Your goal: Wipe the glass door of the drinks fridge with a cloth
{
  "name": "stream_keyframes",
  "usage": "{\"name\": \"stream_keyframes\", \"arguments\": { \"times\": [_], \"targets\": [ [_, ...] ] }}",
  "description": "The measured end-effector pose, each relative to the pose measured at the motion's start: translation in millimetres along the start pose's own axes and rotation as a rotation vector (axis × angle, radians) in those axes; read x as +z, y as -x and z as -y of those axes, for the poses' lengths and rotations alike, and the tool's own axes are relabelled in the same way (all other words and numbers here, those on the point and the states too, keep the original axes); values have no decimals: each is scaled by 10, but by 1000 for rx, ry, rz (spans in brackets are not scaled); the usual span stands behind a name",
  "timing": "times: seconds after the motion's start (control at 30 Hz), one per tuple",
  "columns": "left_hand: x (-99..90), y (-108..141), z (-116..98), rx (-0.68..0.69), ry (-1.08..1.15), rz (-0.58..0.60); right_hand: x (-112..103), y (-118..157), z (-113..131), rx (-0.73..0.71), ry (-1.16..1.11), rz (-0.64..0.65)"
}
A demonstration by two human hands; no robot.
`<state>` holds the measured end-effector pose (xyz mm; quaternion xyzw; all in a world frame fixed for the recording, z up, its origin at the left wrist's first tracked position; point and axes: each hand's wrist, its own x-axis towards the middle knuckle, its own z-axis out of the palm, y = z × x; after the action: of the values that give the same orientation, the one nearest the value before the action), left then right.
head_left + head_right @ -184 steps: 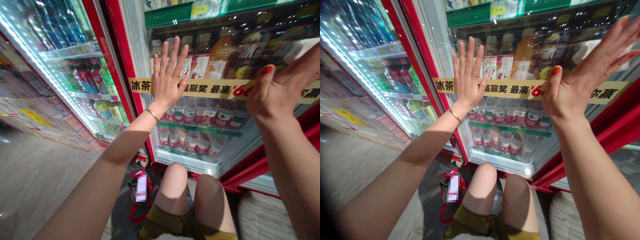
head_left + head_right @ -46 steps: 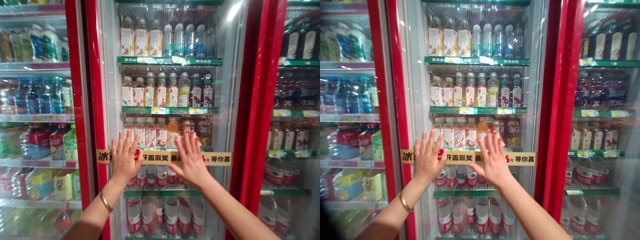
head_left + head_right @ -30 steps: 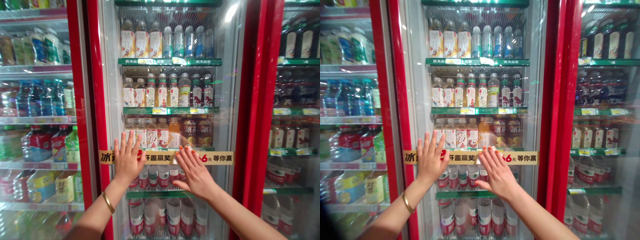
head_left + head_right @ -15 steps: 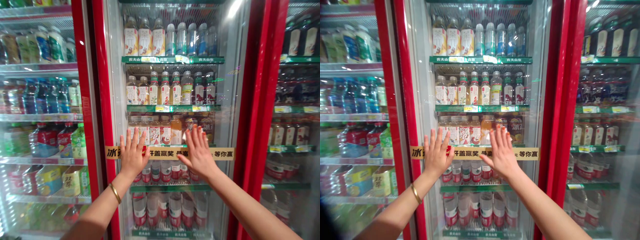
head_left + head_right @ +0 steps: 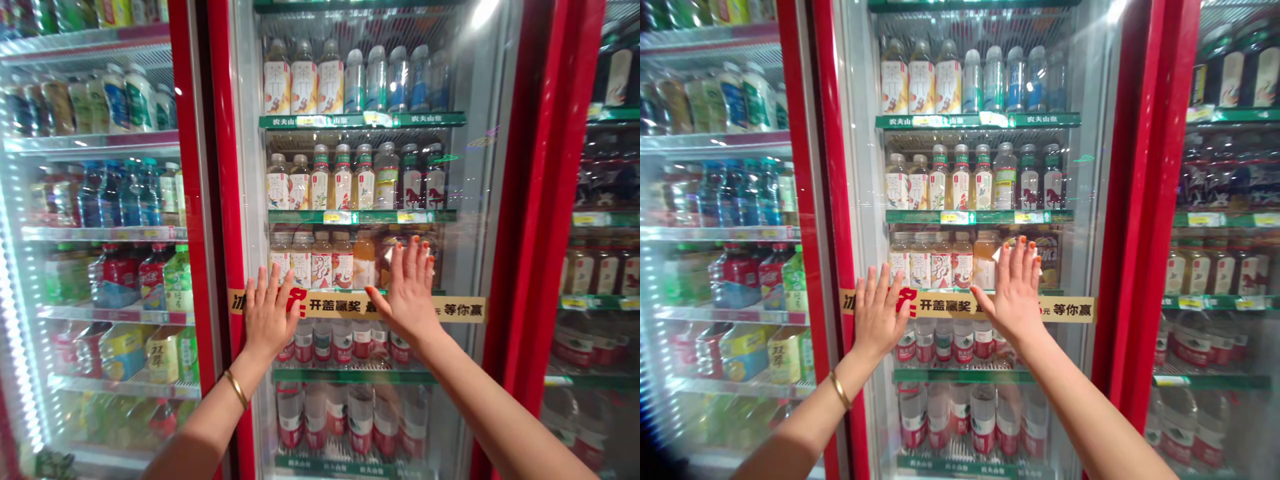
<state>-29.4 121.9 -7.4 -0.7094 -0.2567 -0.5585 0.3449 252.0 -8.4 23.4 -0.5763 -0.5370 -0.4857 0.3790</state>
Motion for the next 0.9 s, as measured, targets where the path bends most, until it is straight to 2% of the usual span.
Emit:
{"name": "stream_keyframes", "arguments": {
  "times": [0.07,0.17,0.2,0.23,0.27,0.37,0.4,0.47,0.57,0.63,0.7,0.8,0.87,0.9],
  "targets": [
    [29,22,5,-8,-6,-6,82,-24,209,-137,-43,36],
    [41,38,-4,-12,-4,-2,176,182,444,-517,-105,144],
    [41,42,-6,-11,-4,-1,181,234,458,-583,-108,156],
    [41,45,-8,-10,-4,-1,171,241,444,-582,-99,152],
    [40,48,-8,-8,-4,-3,150,192,414,-520,-83,133],
    [40,49,-5,-1,-4,-10,77,-204,375,-208,-47,53],
    [39,49,-3,1,-5,-15,69,-345,409,-154,-47,38],
    [39,51,0,12,0,-23,91,-508,535,-205,-57,43],
    [47,65,-4,19,6,-46,168,-410,699,-559,-84,134],
    [61,77,-14,4,2,-55,186,-312,691,-691,-91,166],
    [74,84,-24,-18,-7,-43,157,-368,621,-586,-80,139],
    [83,85,-28,-39,-21,-28,95,-684,596,-297,-54,73],
    [80,85,-22,-37,-15,-27,100,-827,685,-234,-53,66],
    [79,85,-17,-30,-8,-31,119,-832,746,-268,-60,80]
  ]
}}
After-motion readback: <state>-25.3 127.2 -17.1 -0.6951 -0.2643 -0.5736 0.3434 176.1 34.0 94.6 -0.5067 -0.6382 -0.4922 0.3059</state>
